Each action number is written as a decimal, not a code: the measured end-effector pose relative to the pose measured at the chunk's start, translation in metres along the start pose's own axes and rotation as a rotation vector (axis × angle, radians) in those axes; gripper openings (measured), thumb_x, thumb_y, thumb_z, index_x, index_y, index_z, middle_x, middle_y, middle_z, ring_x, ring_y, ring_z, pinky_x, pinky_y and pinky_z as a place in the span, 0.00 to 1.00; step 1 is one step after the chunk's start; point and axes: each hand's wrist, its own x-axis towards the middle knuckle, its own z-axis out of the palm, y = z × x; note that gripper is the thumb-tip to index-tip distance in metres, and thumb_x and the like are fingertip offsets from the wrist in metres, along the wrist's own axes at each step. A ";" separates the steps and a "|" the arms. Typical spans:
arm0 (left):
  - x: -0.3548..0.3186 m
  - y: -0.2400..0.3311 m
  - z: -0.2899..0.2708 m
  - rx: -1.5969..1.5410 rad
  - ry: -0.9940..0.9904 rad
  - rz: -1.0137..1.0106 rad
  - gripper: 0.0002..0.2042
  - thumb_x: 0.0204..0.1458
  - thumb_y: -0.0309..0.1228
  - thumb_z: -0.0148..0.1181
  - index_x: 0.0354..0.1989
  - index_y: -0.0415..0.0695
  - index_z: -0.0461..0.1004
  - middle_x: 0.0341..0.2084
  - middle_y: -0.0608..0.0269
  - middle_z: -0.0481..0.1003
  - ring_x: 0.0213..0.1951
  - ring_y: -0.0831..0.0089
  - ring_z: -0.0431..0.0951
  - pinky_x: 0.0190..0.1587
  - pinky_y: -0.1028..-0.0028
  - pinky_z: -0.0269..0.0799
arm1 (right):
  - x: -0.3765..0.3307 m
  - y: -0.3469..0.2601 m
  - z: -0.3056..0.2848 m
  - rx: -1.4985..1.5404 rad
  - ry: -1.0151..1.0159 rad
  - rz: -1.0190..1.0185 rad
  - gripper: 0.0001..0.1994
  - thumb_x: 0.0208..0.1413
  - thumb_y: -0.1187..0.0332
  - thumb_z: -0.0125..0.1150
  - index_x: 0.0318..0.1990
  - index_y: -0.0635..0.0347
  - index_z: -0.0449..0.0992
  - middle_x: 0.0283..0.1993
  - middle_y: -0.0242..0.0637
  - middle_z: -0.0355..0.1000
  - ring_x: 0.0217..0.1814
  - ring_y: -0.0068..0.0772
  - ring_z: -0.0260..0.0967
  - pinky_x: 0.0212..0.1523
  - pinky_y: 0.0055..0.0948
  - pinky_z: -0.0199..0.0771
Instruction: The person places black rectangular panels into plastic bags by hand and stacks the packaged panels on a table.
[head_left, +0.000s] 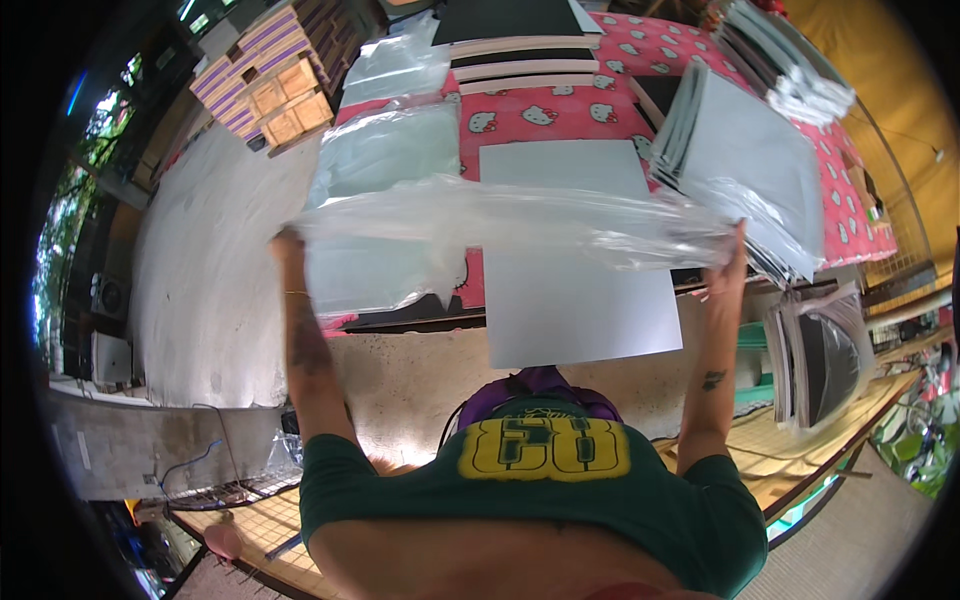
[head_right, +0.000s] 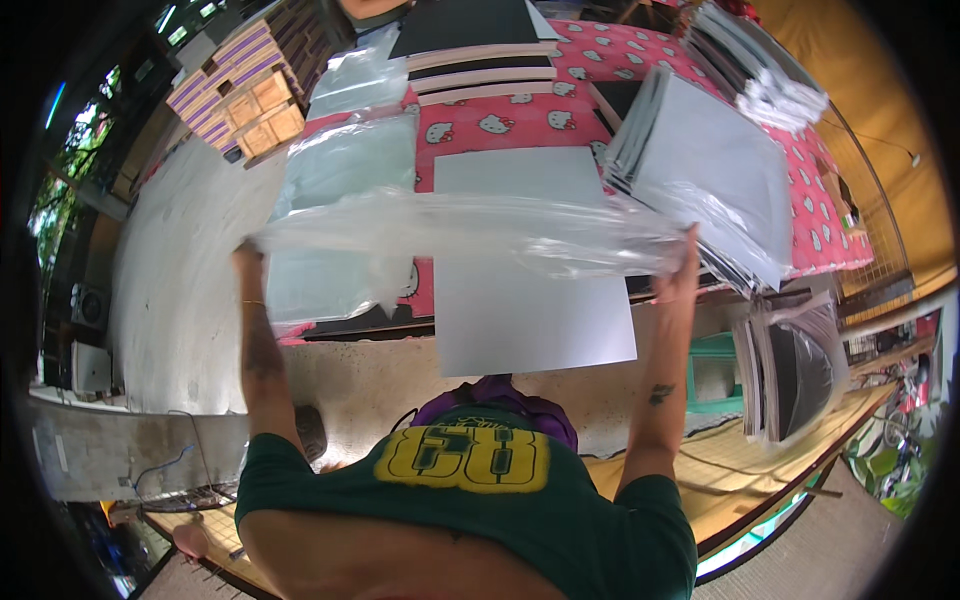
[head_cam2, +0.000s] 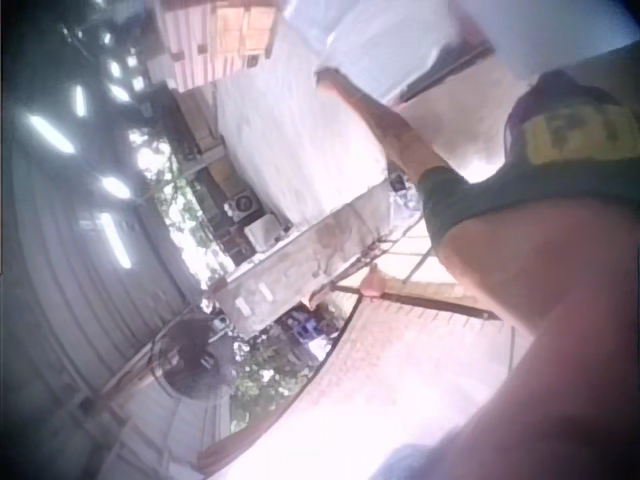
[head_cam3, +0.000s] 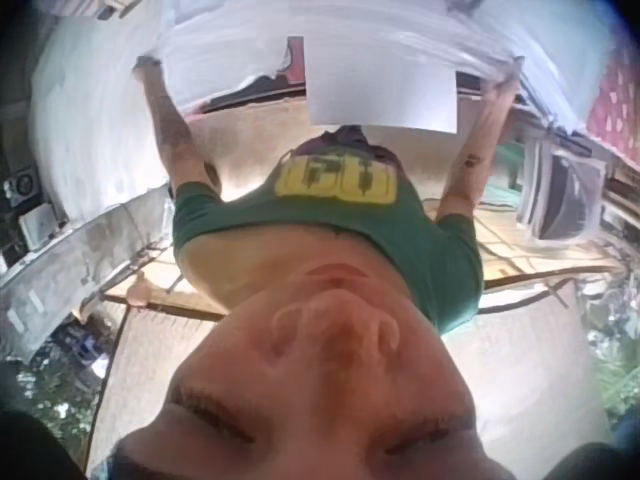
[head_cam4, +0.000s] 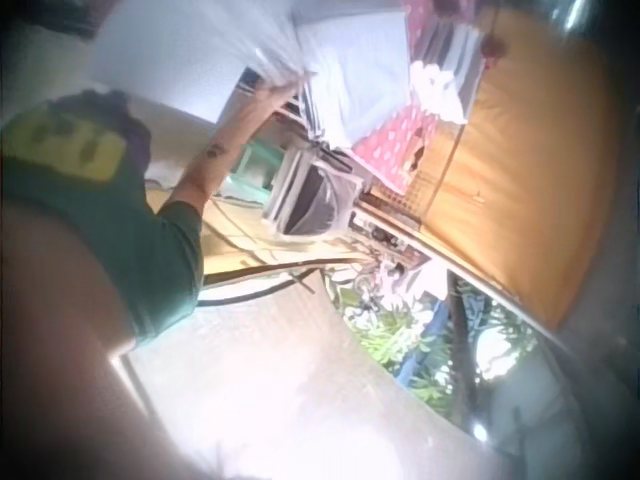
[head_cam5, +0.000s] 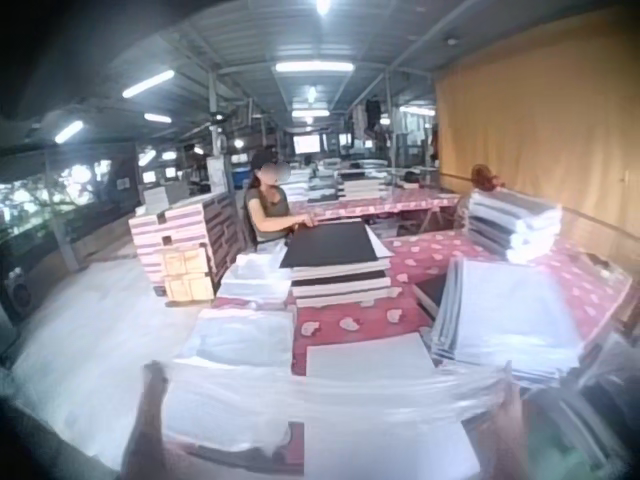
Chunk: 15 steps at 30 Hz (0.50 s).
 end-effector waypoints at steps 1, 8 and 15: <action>0.028 0.000 -0.021 -0.400 0.072 -0.321 0.12 0.52 0.34 0.51 0.27 0.38 0.75 0.25 0.55 0.76 0.26 0.67 0.75 0.27 0.68 0.69 | 0.002 -0.036 -0.034 -0.074 0.063 -0.095 0.24 0.59 0.53 0.49 0.53 0.66 0.63 0.50 0.45 0.67 0.52 0.39 0.66 0.55 0.35 0.67; 0.015 0.131 -0.183 -0.505 1.049 0.024 0.10 0.56 0.29 0.42 0.36 0.34 0.67 0.35 0.48 0.70 0.33 0.55 0.69 0.40 0.59 0.67 | -0.072 -0.039 0.022 -0.271 0.130 -0.189 0.26 0.58 0.49 0.47 0.54 0.62 0.62 0.54 0.42 0.65 0.57 0.36 0.62 0.60 0.36 0.60; -0.138 0.335 -0.268 -1.353 0.093 0.196 0.12 0.53 0.30 0.49 0.43 0.39 0.72 0.29 0.54 0.75 0.28 0.66 0.74 0.29 0.71 0.68 | -0.113 0.075 0.073 -0.069 -0.212 0.114 0.18 0.61 0.53 0.44 0.50 0.56 0.64 0.59 0.45 0.62 0.59 0.45 0.61 0.59 0.43 0.60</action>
